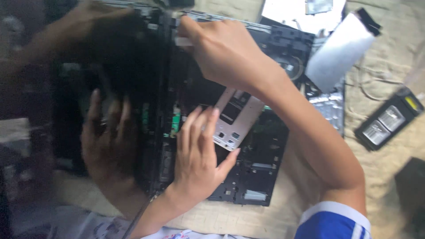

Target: The person is disassembling a laptop and a smartphone, handling internal components like the battery and frame.

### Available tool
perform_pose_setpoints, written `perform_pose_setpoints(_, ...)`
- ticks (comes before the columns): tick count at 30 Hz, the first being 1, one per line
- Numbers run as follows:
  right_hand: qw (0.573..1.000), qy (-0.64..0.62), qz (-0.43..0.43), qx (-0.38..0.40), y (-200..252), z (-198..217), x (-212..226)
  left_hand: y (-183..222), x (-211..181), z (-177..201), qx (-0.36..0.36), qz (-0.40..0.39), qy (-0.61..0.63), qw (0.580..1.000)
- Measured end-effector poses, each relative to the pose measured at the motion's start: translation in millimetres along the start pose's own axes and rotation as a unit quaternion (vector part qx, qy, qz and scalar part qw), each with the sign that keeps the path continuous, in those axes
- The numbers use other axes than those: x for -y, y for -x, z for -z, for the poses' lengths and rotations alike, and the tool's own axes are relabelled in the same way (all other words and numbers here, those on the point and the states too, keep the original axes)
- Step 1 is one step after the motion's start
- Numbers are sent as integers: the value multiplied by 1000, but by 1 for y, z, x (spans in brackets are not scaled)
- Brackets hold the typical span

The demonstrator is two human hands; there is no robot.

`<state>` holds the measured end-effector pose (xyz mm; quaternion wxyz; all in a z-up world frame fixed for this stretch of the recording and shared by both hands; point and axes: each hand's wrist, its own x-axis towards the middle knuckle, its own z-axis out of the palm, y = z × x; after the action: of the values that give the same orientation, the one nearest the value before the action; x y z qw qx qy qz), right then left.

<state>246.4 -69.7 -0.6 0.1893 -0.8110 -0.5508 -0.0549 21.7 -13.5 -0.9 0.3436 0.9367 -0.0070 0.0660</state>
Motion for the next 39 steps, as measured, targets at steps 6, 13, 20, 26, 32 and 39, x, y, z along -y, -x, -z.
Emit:
perform_pose_setpoints(6, 1000, -20, 1, -6, 0, 5, 6, -3, -2, 3, 6, 0, -7, 1000)
perform_pose_setpoints(13, 999, -49, -11, -16, 1, 13, 4, -3, -1, 3, 10, -5, 3, 1000)
perform_pose_setpoints(20, 994, -107, -24, -9, 18, 79, 14, -5, -1, 3, -6, 5, 34, 999)
perform_pose_setpoints(26, 980, -163, -115, 23, 48, 123, 29, -3, -2, 3, -12, 6, 31, 999)
perform_pose_setpoints(32, 977, -163, -117, 73, 62, 121, 28, -7, -5, 5, -19, -1, 22, 1000)
perform_pose_setpoints(39, 973, -154, -134, 109, 66, 117, 27, -6, -8, 8, -17, 4, 52, 998)
